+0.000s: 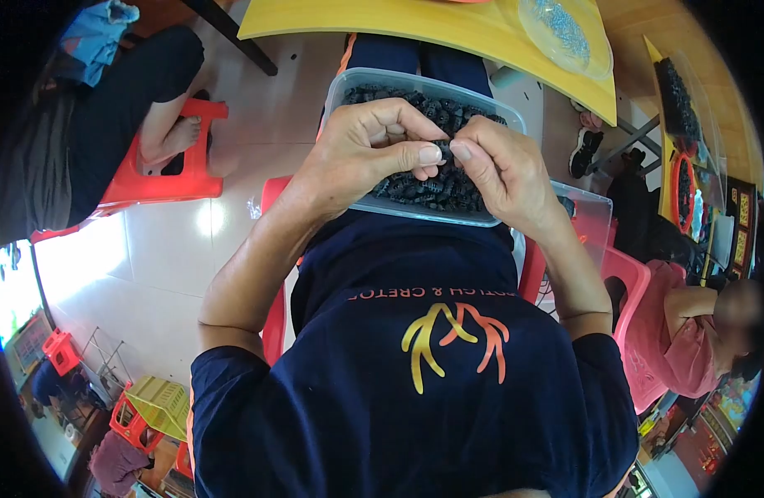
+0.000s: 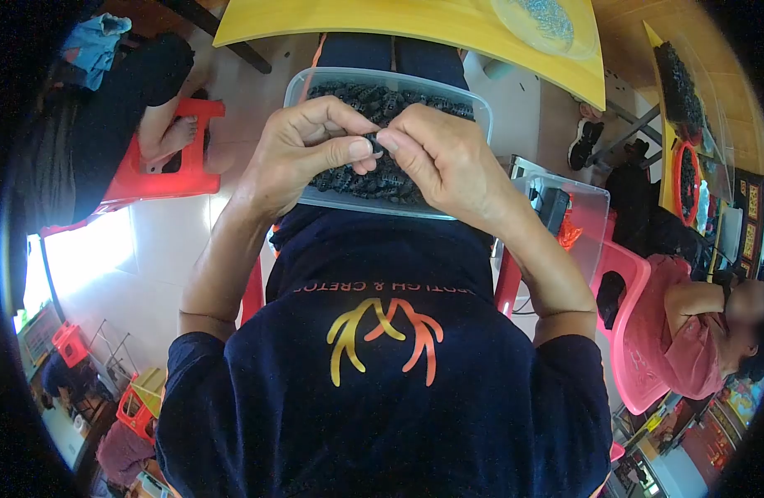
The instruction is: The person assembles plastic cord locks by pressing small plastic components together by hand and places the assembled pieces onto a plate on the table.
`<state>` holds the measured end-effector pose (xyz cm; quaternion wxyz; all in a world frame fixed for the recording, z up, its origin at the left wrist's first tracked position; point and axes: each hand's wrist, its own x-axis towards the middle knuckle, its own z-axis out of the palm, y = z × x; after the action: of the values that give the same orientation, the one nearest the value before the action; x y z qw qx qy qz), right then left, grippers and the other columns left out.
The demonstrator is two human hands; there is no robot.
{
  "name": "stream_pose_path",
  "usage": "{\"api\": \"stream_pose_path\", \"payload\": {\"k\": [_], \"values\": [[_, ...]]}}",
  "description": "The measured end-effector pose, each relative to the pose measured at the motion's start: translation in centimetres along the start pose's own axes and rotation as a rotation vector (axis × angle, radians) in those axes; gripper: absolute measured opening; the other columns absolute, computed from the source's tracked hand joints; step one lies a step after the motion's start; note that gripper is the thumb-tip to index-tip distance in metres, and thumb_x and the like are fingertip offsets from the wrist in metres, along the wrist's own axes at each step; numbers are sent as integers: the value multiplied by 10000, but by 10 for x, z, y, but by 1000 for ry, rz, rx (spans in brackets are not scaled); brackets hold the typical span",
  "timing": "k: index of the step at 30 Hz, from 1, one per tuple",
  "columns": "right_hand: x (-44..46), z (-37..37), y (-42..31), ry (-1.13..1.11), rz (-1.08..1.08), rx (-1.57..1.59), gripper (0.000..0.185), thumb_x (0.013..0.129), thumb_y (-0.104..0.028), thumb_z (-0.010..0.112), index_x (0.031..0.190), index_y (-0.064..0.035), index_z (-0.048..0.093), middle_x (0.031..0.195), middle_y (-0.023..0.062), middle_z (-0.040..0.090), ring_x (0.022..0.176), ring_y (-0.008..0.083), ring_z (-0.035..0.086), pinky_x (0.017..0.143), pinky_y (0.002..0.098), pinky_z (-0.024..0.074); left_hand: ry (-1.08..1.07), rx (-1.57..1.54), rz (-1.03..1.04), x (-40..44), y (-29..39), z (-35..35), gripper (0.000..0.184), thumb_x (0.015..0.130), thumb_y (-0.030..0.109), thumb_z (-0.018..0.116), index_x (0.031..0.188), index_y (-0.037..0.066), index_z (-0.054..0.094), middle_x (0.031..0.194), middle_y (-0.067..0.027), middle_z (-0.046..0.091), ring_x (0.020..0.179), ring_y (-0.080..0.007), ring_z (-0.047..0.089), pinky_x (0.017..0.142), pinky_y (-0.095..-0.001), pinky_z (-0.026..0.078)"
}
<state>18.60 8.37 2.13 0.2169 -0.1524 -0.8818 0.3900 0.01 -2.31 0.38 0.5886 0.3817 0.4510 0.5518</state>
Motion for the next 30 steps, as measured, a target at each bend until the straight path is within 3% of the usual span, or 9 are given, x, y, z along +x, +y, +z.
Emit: {"api": "stream_pose_path", "payload": {"k": [5, 8, 11, 14, 20, 30], "values": [[0, 1, -8, -46, 48, -26, 221, 962, -180, 582, 867, 20, 575, 739, 153, 555, 633, 334, 561, 590, 392, 446, 2, 36, 33, -2, -1, 1, 133, 883, 36, 680, 996, -28, 651, 890, -80, 666, 802, -131, 634, 753, -268, 520], [-4, 4, -7, -95, 275, 104, 265, 984, -219, 567, 856, 13, 564, 712, 117, 555, 566, 256, 563, 548, 347, 470, 9, 42, 24, -2, -7, 1, 132, 882, 31, 680, 997, -26, 653, 903, -79, 670, 803, -126, 632, 757, -263, 517], [-5, 2, -2, -136, 512, 525, 326, 1009, -281, 537, 843, -2, 561, 704, 53, 550, 550, 138, 559, 525, 268, 500, -35, 34, -9, 2, -4, 0, 144, 882, 28, 680, 1011, -27, 648, 931, -83, 676, 819, -120, 632, 770, -262, 517], [-10, -2, 4, -98, 482, 658, 358, 1021, -320, 511, 844, -13, 568, 718, 15, 537, 601, 65, 556, 536, 215, 524, -26, 87, -6, 6, 5, 8, 162, 887, 26, 676, 1036, -28, 641, 941, -80, 683, 835, -113, 634, 781, -260, 518], [-14, 1, -4, -29, 452, 624, 376, 1023, -333, 504, 833, -14, 562, 713, 21, 537, 600, 85, 579, 543, 228, 525, 8, 115, 75, 3, 5, 21, 174, 893, 21, 666, 1059, -25, 640, 916, -70, 686, 832, -106, 635, 772, -247, 517], [-10, 2, 4, -37, 423, 691, 417, 1031, -369, 469, 846, -9, 564, 682, 19, 518, 591, 83, 553, 559, 249, 535, -42, -46, -43, 12, -2, 4, 166, 912, 47, 647, 1070, -1, 645, 832, -61, 648, 716, -120, 612, 625, -247, 511]]}}
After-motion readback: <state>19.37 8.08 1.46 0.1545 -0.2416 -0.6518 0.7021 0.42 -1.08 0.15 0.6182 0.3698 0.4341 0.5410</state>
